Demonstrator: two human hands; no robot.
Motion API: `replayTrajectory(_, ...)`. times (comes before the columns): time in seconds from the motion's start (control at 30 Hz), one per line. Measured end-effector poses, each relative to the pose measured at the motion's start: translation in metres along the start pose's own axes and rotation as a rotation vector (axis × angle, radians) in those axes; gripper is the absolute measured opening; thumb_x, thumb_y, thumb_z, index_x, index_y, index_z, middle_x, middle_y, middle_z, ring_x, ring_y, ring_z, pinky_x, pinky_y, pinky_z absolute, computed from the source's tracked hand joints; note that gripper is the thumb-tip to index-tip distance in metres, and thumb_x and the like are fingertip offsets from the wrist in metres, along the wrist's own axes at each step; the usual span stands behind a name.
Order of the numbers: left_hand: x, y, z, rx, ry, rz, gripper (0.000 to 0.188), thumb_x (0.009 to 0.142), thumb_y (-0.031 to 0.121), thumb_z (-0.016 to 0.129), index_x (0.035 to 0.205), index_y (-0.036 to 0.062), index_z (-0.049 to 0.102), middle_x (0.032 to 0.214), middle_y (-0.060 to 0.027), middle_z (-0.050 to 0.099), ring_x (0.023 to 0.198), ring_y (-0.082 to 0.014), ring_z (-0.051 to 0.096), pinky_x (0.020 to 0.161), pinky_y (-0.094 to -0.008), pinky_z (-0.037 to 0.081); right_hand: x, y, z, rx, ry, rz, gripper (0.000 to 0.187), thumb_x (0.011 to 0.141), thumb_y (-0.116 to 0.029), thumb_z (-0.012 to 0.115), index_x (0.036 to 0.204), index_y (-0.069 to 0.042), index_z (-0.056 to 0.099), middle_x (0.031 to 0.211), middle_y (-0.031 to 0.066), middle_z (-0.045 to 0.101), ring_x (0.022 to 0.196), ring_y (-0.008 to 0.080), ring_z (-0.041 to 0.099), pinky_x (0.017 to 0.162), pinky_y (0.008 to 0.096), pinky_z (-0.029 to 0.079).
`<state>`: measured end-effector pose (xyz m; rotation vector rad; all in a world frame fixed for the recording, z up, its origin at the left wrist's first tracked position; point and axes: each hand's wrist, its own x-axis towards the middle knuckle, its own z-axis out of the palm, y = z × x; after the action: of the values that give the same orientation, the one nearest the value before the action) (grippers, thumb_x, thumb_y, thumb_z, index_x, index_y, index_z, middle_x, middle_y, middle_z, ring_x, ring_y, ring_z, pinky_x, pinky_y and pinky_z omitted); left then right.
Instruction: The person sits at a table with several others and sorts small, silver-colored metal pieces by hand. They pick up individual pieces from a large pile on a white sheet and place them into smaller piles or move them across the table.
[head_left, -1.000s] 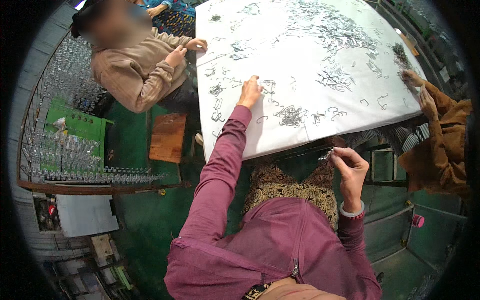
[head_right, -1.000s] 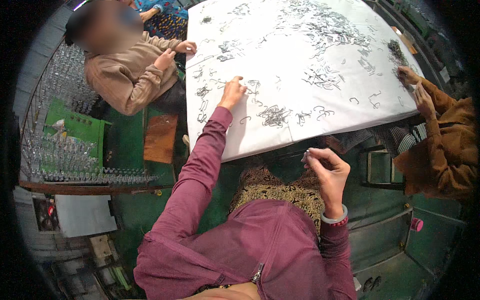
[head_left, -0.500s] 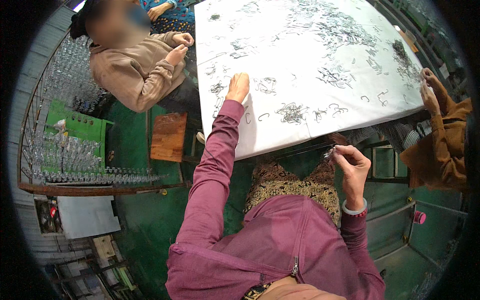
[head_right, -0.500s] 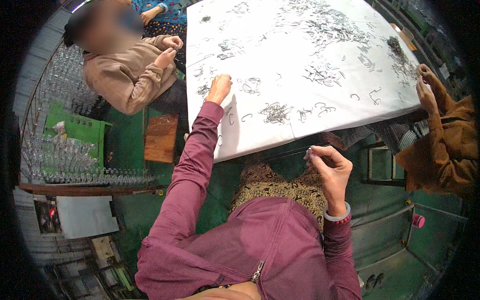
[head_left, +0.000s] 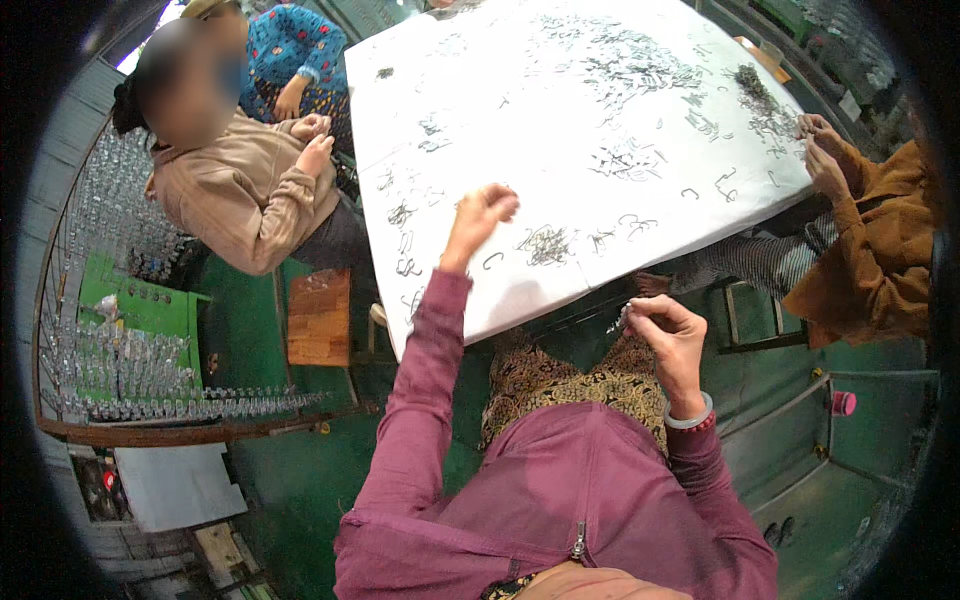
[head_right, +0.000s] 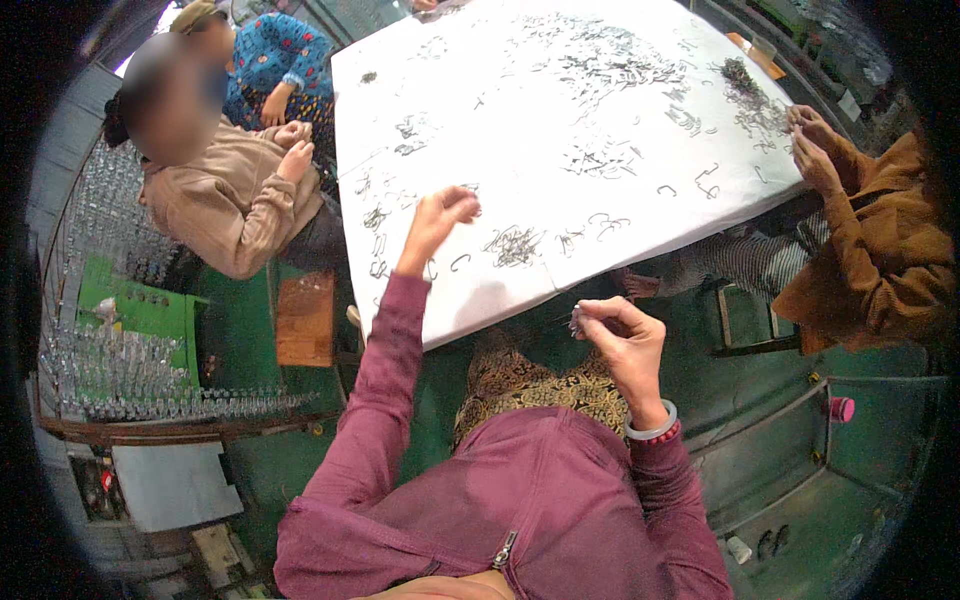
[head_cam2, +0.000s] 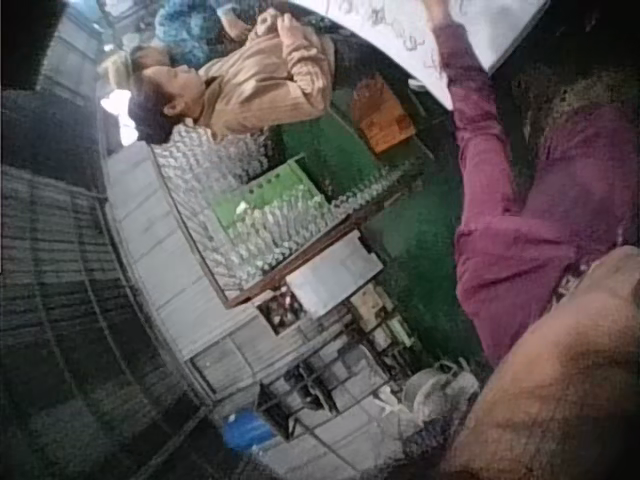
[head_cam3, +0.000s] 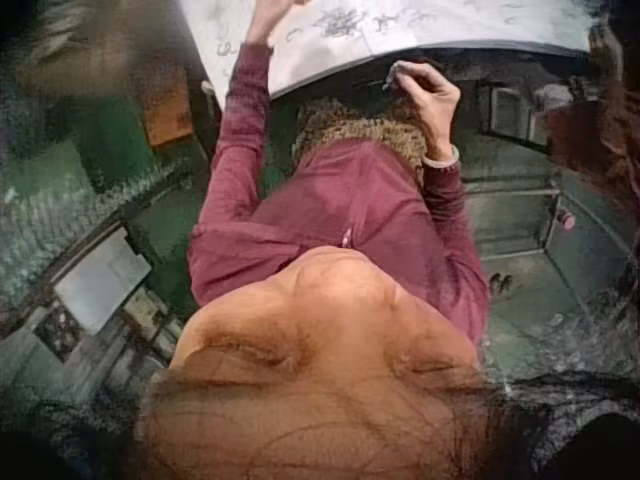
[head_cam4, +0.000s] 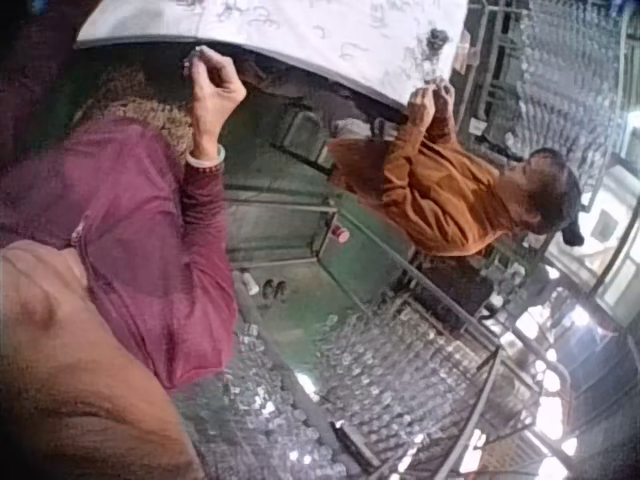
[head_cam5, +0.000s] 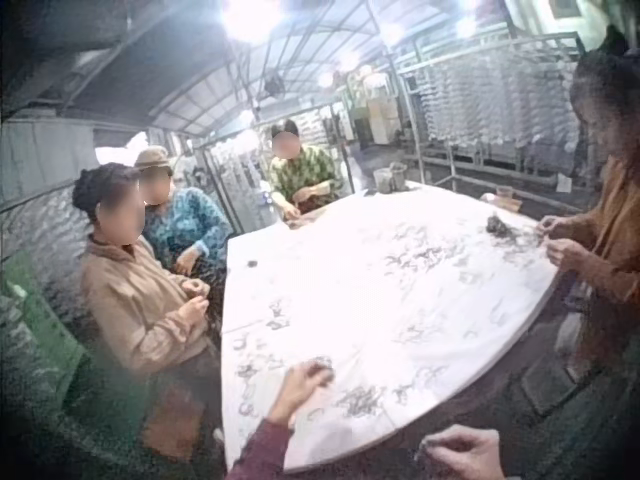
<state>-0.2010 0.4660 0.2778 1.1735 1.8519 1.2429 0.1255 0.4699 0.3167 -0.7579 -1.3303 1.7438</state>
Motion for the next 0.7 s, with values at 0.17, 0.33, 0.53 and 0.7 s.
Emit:
replayTrajectory(0.17, -0.102, 0.095, 0.069, -0.546, -0.366, 0.036, 0.008, 0.086, 0.002, 0.062, 0.093, -0.0017, 0.063, 0.095, -0.0086, 0.064, 0.09, -0.0152, 0.061, 0.083, -0.0284, 0.049, 0.004, 0.002, 0.003, -0.011, 0.018, 0.012, 0.011, 0.082, 0.005, 0.063, 0.093, 0.003, 0.067, 0.083, 0.0072, 0.066, 0.072, 0.0114, 0.062, 0.065, 0.0228, 0.052)
replayTrajectory(0.33, -0.108, 0.087, 0.092, -0.235, -0.255, 0.323, 0.007, 0.083, 0.001, 0.064, 0.09, -0.0003, 0.063, 0.098, -0.0061, 0.06, 0.093, -0.0152, 0.057, 0.086, -0.0274, 0.046, 0.007, 0.005, 0.005, -0.029, 0.035, -0.021, 0.013, 0.082, 0.005, 0.062, 0.095, 0.003, 0.066, 0.084, 0.0051, 0.065, 0.075, 0.0097, 0.062, 0.067, 0.0219, 0.052)
replayTrajectory(0.53, -0.11, 0.084, 0.108, -0.228, -0.151, 0.298, 0.008, 0.084, 0.0, 0.063, 0.092, -0.0015, 0.061, 0.096, -0.0067, 0.061, 0.093, -0.014, 0.057, 0.085, -0.0263, 0.046, 0.011, 0.007, 0.003, -0.147, 0.044, -0.125, 0.016, 0.081, 0.008, 0.062, 0.095, 0.002, 0.067, 0.084, 0.0049, 0.065, 0.075, 0.0095, 0.062, 0.069, 0.0214, 0.051)
replayTrajectory(0.7, -0.112, 0.08, 0.126, -0.423, -0.072, 0.121, 0.011, 0.085, -0.001, 0.06, 0.096, -0.002, 0.061, 0.093, -0.0067, 0.065, 0.087, -0.0123, 0.06, 0.079, -0.0258, 0.049, 0.015, 0.011, -0.002, -0.211, 0.032, -0.151, 0.017, 0.08, 0.008, 0.062, 0.094, 0.001, 0.068, 0.085, 0.0059, 0.064, 0.076, 0.0106, 0.062, 0.067, 0.0221, 0.051)
